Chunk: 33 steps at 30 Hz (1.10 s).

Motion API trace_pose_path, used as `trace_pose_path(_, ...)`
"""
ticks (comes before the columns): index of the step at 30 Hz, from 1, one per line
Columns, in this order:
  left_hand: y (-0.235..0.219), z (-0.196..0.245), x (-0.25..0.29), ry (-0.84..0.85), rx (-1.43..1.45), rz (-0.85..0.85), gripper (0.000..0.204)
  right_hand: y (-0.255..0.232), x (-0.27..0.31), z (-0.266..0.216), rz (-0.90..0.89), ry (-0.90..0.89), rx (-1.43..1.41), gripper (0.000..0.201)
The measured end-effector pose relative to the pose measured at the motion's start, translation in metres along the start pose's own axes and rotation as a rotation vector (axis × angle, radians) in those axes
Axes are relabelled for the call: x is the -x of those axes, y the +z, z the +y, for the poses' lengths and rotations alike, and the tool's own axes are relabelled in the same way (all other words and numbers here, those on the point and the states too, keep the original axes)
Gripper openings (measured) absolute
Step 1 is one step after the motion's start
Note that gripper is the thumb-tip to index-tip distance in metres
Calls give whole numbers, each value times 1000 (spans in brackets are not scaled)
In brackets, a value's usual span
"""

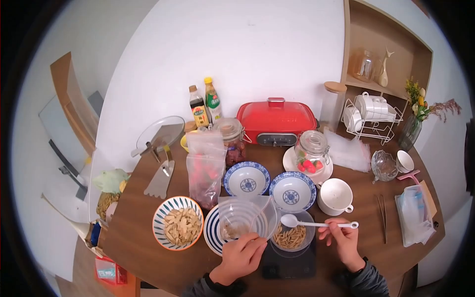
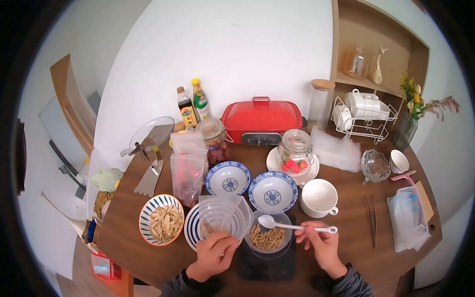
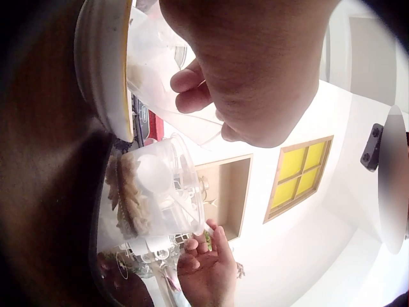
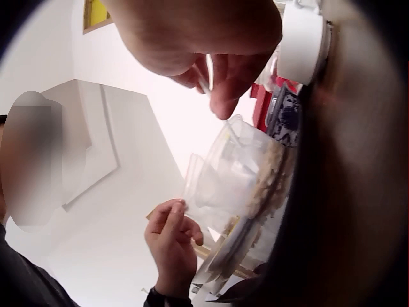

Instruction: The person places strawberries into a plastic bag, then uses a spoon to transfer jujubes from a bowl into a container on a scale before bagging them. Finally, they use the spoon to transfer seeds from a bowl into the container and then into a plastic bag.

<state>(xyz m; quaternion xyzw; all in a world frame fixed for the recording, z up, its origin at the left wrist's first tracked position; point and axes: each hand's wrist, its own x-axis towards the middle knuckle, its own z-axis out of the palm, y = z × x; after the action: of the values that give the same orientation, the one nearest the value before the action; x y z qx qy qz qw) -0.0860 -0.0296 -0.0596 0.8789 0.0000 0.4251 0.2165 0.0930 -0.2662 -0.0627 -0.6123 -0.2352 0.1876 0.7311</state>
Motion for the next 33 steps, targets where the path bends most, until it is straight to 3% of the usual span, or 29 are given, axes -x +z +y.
trace_pose_path(10,3,1,1,18,0,-17,17,-12,11,22,-243,-1,58,34)
trace_pose_path(33,0,3,0,22,0,-33,19,-15,16,30,-204,-61,158,27)
